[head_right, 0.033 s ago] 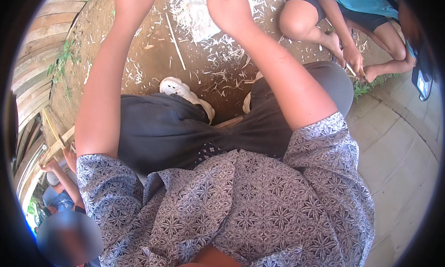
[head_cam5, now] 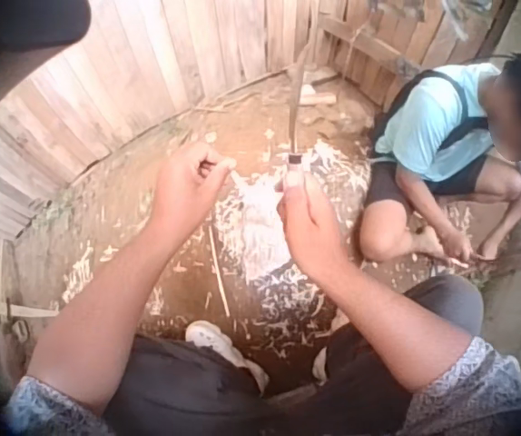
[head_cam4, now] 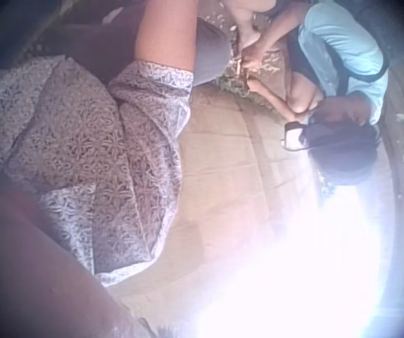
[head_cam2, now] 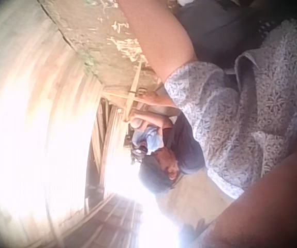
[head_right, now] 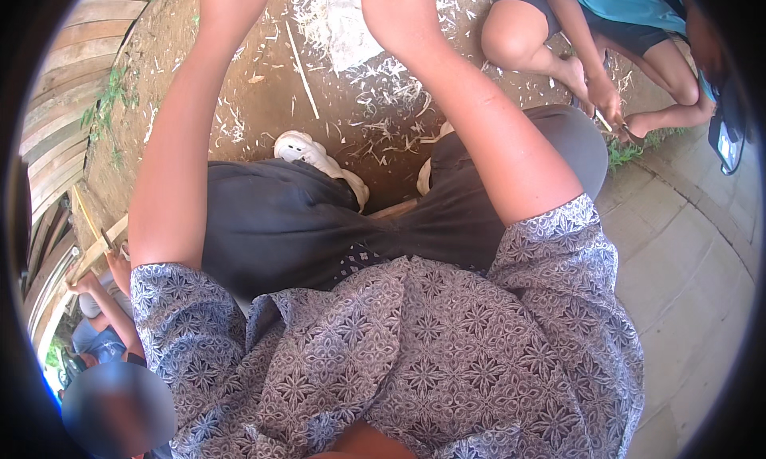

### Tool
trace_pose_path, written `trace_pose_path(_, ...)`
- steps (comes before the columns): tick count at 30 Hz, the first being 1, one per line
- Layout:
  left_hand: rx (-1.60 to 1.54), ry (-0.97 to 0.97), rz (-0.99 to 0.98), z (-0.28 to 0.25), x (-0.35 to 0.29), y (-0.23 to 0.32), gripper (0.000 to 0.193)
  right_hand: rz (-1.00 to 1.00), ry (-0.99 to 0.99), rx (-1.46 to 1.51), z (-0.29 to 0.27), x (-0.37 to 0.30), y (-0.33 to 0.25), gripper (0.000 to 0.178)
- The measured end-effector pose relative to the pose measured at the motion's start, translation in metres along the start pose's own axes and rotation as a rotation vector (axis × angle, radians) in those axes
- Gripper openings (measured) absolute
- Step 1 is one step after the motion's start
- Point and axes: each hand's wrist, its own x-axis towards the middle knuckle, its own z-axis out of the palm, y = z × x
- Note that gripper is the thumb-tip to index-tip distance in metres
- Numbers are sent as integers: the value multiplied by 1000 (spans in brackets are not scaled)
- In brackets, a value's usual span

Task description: The person sits on the ground and uses a knife to shave thin strips from a piece of bamboo held in their left hand. They repeatedly scrape the bamboo to create fine shavings that accumulate on the ground.

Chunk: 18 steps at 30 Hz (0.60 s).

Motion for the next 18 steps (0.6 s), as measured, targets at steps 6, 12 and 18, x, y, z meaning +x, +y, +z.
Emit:
trace_pose_path(6,19,-43,18,0,3,0,18,313,-291,-514,4,2,9,62)
trace_pose_path(12,22,-12,137,0,-3,7,17,48,12,-85,2,-1,9,54)
trace_pose_path(18,-19,-54,26,0,-4,12,14,-146,61,-52,5,-5,5,54)
